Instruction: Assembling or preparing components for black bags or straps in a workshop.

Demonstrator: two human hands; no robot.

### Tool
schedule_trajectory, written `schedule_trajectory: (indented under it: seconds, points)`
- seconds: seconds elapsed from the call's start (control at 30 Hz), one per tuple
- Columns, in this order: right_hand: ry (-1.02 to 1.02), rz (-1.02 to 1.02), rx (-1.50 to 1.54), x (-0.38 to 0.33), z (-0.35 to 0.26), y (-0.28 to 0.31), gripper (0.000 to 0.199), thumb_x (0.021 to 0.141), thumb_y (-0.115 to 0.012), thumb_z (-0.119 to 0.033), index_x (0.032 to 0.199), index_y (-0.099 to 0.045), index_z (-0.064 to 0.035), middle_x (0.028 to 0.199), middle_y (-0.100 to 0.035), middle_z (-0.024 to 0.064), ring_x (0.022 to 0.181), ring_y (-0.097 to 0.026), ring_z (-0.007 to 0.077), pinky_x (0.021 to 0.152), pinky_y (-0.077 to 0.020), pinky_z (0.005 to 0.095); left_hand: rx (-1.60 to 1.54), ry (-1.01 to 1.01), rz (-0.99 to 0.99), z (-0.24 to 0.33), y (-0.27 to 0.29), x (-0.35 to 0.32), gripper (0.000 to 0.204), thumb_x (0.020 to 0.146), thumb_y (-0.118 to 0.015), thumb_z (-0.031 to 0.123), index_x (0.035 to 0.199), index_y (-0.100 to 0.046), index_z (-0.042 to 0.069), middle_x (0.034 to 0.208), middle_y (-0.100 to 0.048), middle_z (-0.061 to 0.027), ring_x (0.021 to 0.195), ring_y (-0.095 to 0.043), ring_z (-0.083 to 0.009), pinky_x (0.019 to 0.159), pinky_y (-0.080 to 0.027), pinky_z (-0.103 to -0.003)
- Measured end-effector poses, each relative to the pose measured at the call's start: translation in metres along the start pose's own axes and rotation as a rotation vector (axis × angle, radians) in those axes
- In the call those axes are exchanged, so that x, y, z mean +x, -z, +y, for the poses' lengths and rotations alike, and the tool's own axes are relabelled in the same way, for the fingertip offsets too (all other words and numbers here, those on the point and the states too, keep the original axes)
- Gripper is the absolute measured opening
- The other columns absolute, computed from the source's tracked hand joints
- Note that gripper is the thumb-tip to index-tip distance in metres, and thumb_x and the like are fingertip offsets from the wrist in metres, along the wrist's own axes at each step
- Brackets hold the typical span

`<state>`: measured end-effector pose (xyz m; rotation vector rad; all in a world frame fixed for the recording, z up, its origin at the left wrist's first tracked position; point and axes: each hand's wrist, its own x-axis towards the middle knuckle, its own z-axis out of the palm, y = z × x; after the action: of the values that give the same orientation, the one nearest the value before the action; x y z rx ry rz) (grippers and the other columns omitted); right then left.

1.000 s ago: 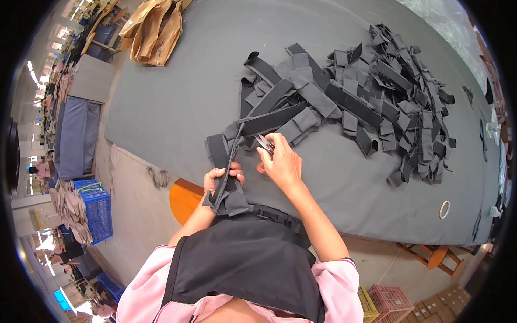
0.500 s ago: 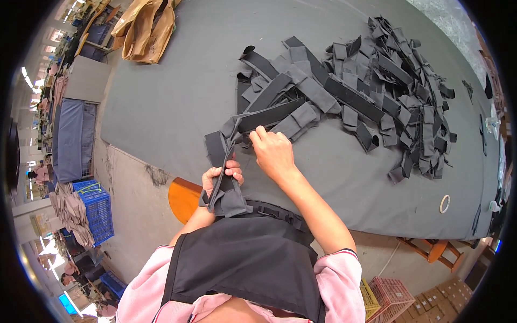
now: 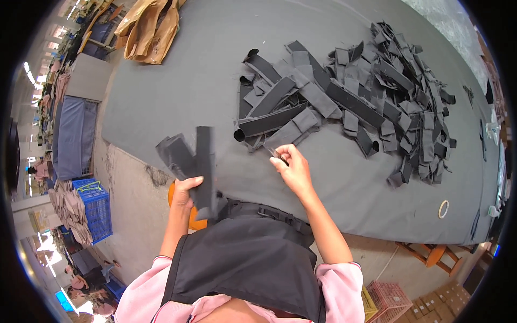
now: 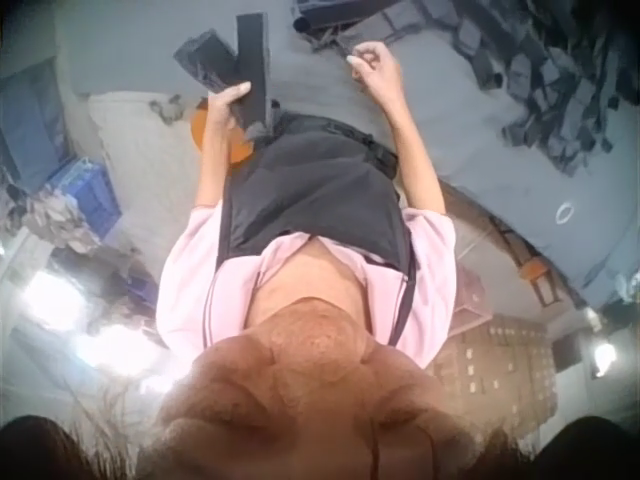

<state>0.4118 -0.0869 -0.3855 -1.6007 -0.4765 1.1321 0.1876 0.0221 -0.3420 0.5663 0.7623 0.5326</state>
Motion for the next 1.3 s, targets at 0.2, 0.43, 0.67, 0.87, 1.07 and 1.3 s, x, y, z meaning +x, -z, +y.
schedule_trajectory:
  seconds: [0.2, 0.43, 0.67, 0.87, 1.07, 1.3]
  points:
    - [-0.087, -0.113, 0.281, -0.015, -0.02, -0.054, 0.027, 0.079, -0.066, -0.019, 0.097, -0.055, -0.0025, 0.069, -0.049, -0.0038, 0.049, -0.038, 0.003, 0.044, -0.0318, 0.0186, 0.442, -0.067, 0.087, -0.024, -0.025, 0.025, 0.043, 0.067, -0.07, 0.007, 0.106, -0.053, -0.002, 0.097, -0.06, -0.0085, 0.083, -0.058, -0.0149, 0.074, -0.048, -0.029]
    - [-0.253, -0.221, 0.415, -0.002, -0.012, -0.041, 0.017, 0.084, -0.059, -0.02, 0.077, -0.05, -0.0078, 0.051, -0.047, -0.0006, 0.038, -0.031, 0.0027, 0.035, -0.0222, 0.0185, -0.286, 0.282, -0.061, -0.022, -0.001, 0.028, 0.048, 0.071, -0.052, 0.012, 0.115, -0.048, -0.005, 0.103, -0.06, -0.0182, 0.088, -0.062, -0.0277, 0.079, -0.051, -0.037]
    - [-0.238, -0.298, 0.37, 0.0, -0.014, -0.053, 0.016, 0.084, -0.058, -0.018, 0.08, -0.05, -0.0055, 0.055, -0.05, 0.0013, 0.04, -0.038, 0.0041, 0.038, -0.0291, 0.019, -0.374, 0.369, -0.204, -0.01, 0.022, 0.031, 0.044, 0.076, -0.05, 0.02, 0.113, -0.05, -0.005, 0.104, -0.059, -0.0181, 0.09, -0.061, -0.0281, 0.081, -0.049, -0.039]
    - [-0.015, -0.187, 0.064, 0.007, 0.001, -0.084, 0.017, 0.083, -0.061, -0.017, 0.089, -0.053, -0.0025, 0.067, -0.054, 0.0009, 0.054, -0.045, 0.004, 0.053, -0.0392, 0.0193, 0.013, 0.272, -0.264, 0.009, 0.014, 0.027, 0.055, 0.07, -0.063, 0.014, 0.119, -0.043, -0.004, 0.108, -0.057, -0.0181, 0.09, -0.061, -0.0294, 0.08, -0.05, -0.038]
    - [0.241, 0.154, -0.219, 0.028, -0.006, -0.054, 0.025, 0.088, -0.053, -0.02, 0.11, -0.055, -0.0065, 0.083, -0.059, 0.002, 0.069, -0.051, 0.0074, 0.062, -0.0437, 0.0238, 0.496, 0.048, -0.026, 0.055, 0.055, 0.041, 0.057, 0.065, -0.07, 0.008, 0.115, -0.042, 0.0, 0.104, -0.058, -0.0126, 0.086, -0.062, -0.0233, 0.075, -0.051, -0.032]
    - [0.044, 0.125, -0.522, 0.071, -0.024, -0.029, 0.016, 0.09, -0.047, -0.018, 0.099, -0.054, -0.0072, 0.057, -0.05, 0.0042, 0.048, -0.044, 0.0083, 0.047, -0.038, 0.0253, 1.019, -0.137, 0.285, 0.11, 0.12, 0.099, 0.098, 0.058, -0.074, 0.008, 0.138, -0.017, 0.001, 0.129, -0.04, -0.0214, 0.121, -0.039, -0.0271, 0.1, -0.031, -0.032]
